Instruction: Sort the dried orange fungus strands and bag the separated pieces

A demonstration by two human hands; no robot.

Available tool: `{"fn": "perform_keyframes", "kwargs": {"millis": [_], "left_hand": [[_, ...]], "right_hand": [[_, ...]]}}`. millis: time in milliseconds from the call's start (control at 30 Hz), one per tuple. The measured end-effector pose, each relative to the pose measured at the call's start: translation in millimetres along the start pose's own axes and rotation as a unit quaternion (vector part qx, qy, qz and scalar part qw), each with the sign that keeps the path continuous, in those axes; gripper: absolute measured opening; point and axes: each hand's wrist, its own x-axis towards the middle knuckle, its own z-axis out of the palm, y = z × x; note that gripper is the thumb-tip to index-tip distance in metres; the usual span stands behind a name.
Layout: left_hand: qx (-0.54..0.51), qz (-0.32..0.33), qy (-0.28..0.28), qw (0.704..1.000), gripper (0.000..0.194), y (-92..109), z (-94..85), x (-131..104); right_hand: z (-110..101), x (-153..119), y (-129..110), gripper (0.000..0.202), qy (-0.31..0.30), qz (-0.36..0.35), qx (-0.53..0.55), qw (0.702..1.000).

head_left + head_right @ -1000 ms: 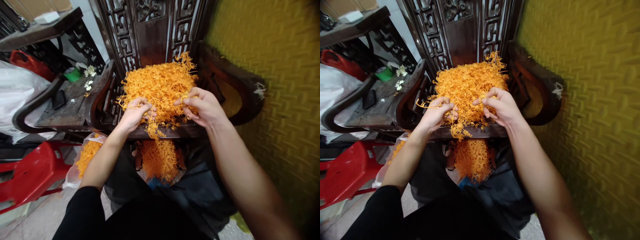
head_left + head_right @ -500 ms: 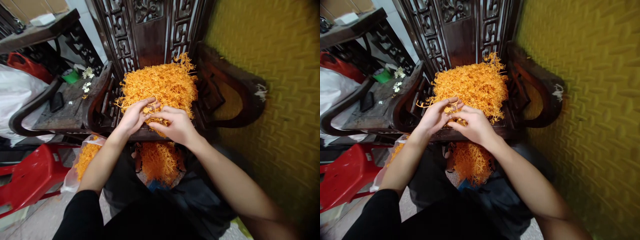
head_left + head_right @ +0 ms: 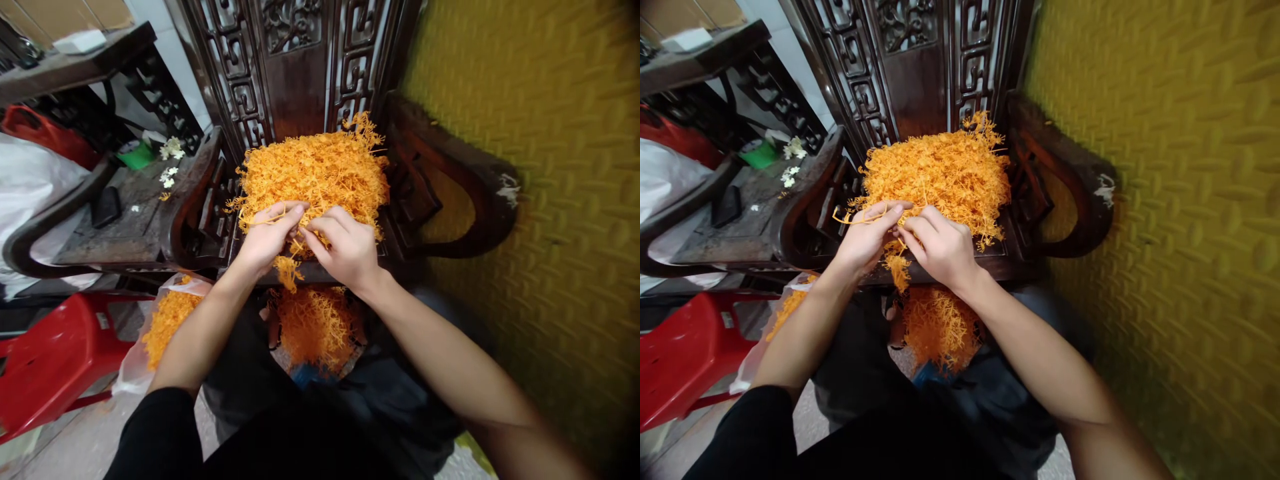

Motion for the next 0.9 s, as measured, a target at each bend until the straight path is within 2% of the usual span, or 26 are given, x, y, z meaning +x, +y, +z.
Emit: {"fn": "perform_keyframes", "kwargs": {"millis": [100, 267, 333, 400, 500, 600, 633, 700, 767, 833, 900], "left_hand": [[0.011, 0.034, 0.000, 0.999, 0.018, -1.5, -5.8, 1.3], [0.054, 0.070, 0.013, 0.996, 0.015, -2.9, -9.4, 1.9], [0.078, 0.074, 0.027, 0.994, 0.017, -3.6, -9.9, 1.4], [0.095, 0.080, 0.030, 0.992, 0.021, -5.4, -10.1, 0.1], [0.091, 0.088, 0.006, 0.992, 0.027, -9.2, -9.8, -1.2], [0.108, 0.105, -0.007, 0.989, 0.032, -11.0, -13.3, 5.8], [0.116, 0.122, 0.014, 0.986, 0.031, -10.5, -16.7, 11.2], [0.107, 0.162, 0.091, 0.977, 0.027, -7.3, -27.1, 25.0], [0.052, 0.187, 0.162, 0.968, 0.025, -1.6, -39.4, 37.9], [-0.009, 0.165, 0.165, 0.972, 0.022, 5.6, -47.8, 43.8], [-0.053, 0.123, 0.129, 0.983, 0.017, 12.8, -49.2, 41.6]], "right_hand": [[2.6, -1.6, 1.1, 0.016, -0.004, -0.006, -0.006, 1.000], [2.8, -2.4, 3.9, 0.046, -0.046, -0.019, -0.053, 0.997], [1.6, -1.5, 5.0, 0.050, -0.059, -0.033, -0.065, 0.996], [0.5, 0.1, 6.2, 0.044, -0.077, -0.036, -0.063, 0.994], [0.4, 2.0, 6.6, 0.029, -0.090, -0.032, -0.058, 0.994], [-0.5, 1.7, -1.0, 0.030, -0.095, -0.028, -0.045, 0.994], [-1.9, 1.2, -5.9, 0.030, -0.092, -0.038, -0.032, 0.995], [-6.8, 0.5, -16.5, 0.025, -0.070, -0.076, 0.019, 0.994], [-13.6, 1.0, -22.4, 0.015, -0.045, -0.084, 0.087, 0.992], [-19.8, 2.8, -18.5, 0.010, -0.030, -0.021, 0.147, 0.988], [-24.2, 4.8, -6.0, 0.010, -0.042, 0.101, 0.206, 0.972]]}}
